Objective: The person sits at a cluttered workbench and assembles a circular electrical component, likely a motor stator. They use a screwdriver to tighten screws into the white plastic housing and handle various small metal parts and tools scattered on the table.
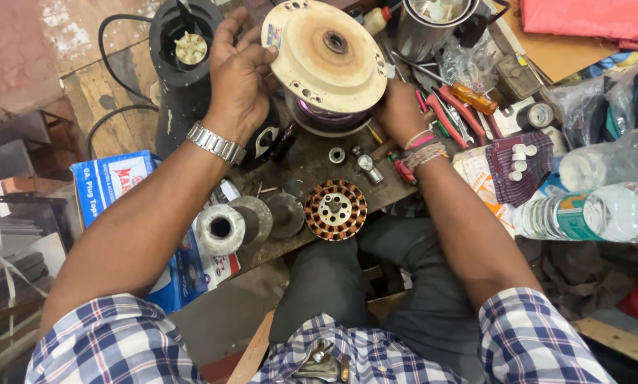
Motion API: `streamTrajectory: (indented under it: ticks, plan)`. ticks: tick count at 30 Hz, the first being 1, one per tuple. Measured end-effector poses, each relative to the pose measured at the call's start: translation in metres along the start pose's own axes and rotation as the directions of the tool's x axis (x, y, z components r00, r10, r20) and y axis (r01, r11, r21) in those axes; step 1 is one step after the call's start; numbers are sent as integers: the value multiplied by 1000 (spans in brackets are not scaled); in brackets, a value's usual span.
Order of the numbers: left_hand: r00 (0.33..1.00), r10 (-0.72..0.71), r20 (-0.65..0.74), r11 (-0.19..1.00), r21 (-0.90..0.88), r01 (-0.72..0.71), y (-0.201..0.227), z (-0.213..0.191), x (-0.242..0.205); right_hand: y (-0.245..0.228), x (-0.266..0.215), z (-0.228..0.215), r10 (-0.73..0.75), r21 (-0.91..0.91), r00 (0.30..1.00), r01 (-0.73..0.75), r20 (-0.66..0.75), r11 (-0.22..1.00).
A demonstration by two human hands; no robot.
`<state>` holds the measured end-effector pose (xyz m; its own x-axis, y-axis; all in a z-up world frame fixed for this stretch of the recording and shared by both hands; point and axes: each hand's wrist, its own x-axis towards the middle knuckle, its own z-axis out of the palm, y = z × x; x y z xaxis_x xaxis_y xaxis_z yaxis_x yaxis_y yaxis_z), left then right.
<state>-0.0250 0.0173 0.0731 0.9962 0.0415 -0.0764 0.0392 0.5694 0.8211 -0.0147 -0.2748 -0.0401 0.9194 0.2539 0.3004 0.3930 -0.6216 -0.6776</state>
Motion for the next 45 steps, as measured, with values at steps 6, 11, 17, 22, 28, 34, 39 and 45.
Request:
streamTrajectory:
  ticks: [6, 11, 17, 22, 28, 34, 39, 45]
  plan:
    - [1000, -17, 3, 999, 35, 17, 5, 8, -2, 16, 12, 43, -121, -88, 991, 116, -56, 989]
    - [1000, -8, 28, 1000, 30, 7, 7, 8, -4, 28, 18, 38, 37, 265, 995, -10, -96, 964]
    - [999, 5, 47, 1000, -8, -5, 7, 5, -2, 59, 33, -9, 314, 236, 934, -270, -172, 933]
    - [998, 17, 58, 1000, -15, -16, 3, 0, 2, 64, 17, -31, 193, -84, 981, -191, 14, 978]
    - [999, 24, 42, 1000, 10, -25, 0, 0, 2, 29, 4, -7, 14, -361, 1000, -11, 5, 932]
    - [999, -10, 32, 999, 50, 9, 6, 8, -5, 26, 1, 19, 92, -499, 995, -56, 48, 865]
    - [999, -34, 2, 996, 87, 34, 7, 10, -6, 15, 3, 13, 120, -442, 992, -93, 34, 892]
    - [1000, -23, 16, 997, 78, 21, 6, 9, -4, -5, 5, -1, 129, -531, 992, -105, 7, 841]
